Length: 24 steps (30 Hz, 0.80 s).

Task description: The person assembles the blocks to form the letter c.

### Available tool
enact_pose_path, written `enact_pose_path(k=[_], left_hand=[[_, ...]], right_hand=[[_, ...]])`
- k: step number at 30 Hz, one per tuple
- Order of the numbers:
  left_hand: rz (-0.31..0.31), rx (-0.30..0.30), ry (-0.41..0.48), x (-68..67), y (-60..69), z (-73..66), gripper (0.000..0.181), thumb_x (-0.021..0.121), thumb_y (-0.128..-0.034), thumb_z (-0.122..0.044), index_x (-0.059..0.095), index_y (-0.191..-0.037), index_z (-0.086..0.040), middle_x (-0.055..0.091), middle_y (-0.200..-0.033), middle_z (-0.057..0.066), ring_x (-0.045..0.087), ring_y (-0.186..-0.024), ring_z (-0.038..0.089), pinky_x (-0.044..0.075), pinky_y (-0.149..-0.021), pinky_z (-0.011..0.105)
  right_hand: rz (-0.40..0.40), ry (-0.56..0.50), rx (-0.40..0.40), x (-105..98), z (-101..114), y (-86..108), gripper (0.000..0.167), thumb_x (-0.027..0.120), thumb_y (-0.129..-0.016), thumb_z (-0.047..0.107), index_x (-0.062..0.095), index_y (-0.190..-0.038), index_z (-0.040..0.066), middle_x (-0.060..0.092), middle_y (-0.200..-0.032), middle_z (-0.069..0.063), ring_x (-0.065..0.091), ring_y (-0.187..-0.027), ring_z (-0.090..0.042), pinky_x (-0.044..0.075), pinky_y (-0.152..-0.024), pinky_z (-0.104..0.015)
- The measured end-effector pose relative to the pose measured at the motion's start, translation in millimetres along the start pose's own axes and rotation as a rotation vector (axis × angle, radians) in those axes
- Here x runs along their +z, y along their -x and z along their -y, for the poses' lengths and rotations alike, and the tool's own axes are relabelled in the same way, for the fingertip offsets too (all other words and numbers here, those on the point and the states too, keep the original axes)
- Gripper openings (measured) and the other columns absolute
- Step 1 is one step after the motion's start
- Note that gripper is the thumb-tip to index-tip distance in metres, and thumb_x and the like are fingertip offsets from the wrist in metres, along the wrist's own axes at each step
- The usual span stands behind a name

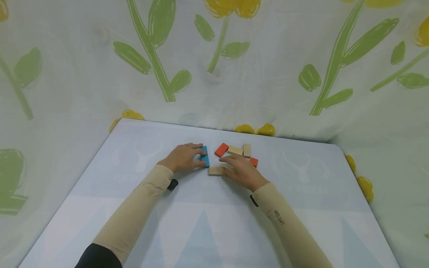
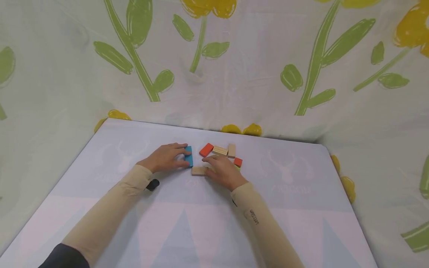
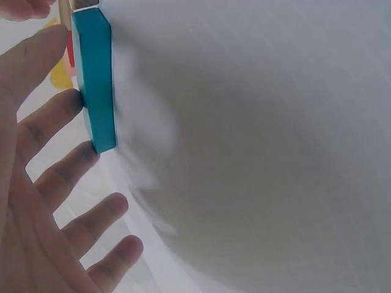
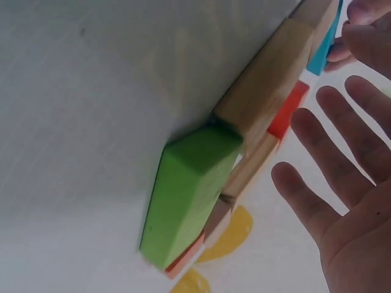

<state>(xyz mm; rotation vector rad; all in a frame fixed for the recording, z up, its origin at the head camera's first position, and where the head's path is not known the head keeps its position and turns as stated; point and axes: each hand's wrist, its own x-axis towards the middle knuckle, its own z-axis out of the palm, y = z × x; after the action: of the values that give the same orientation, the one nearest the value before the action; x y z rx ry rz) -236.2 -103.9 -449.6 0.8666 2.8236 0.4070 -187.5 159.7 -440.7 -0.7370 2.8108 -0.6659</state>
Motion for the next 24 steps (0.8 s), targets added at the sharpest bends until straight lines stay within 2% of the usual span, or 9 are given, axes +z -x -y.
enact_pose_path(k=[5,11,21,24], left_hand=[[-0.015,-0.015,0.034,-0.9,8.4,-0.2,0.056,0.071,-0.0916,-0.052,0.065,-0.137,-0.019,0.044,-0.157,0.009,0.041,-0.144,0.032,0.034,-0.117,0.052],[0.001,-0.045,0.067,1.3,14.6,1.7,0.06,0.077,-0.0876,-0.05,0.064,-0.138,-0.02,0.041,-0.159,0.008,0.037,-0.146,0.031,0.03,-0.118,0.053],[0.006,0.027,0.065,-6.5,32.9,11.5,0.057,0.083,-0.0836,-0.041,0.068,-0.132,-0.014,0.048,-0.153,0.014,0.041,-0.143,0.034,0.033,-0.117,0.052],[0.018,0.025,0.078,-7.8,40.0,12.7,0.058,0.083,-0.0839,-0.04,0.068,-0.133,-0.015,0.046,-0.154,0.014,0.04,-0.144,0.035,0.033,-0.117,0.053]], right_hand=[[0.073,0.061,-0.026,7.4,4.3,-11.3,0.045,0.072,-0.096,0.029,0.063,-0.139,0.017,0.065,-0.132,0.0,0.058,-0.123,-0.02,0.048,-0.106,-0.037],[0.088,0.113,-0.05,12.7,9.0,-17.2,0.042,0.074,-0.095,0.026,0.067,-0.135,0.016,0.069,-0.126,0.003,0.061,-0.117,-0.016,0.049,-0.104,-0.033],[0.095,0.178,-0.09,13.2,14.1,-21.4,0.04,0.076,-0.093,0.025,0.07,-0.131,0.016,0.07,-0.124,0.002,0.063,-0.114,-0.013,0.05,-0.102,-0.028],[0.086,0.185,-0.108,12.2,13.9,-22.0,0.039,0.077,-0.093,0.025,0.07,-0.13,0.016,0.07,-0.125,0.002,0.063,-0.115,-0.014,0.05,-0.102,-0.029]])
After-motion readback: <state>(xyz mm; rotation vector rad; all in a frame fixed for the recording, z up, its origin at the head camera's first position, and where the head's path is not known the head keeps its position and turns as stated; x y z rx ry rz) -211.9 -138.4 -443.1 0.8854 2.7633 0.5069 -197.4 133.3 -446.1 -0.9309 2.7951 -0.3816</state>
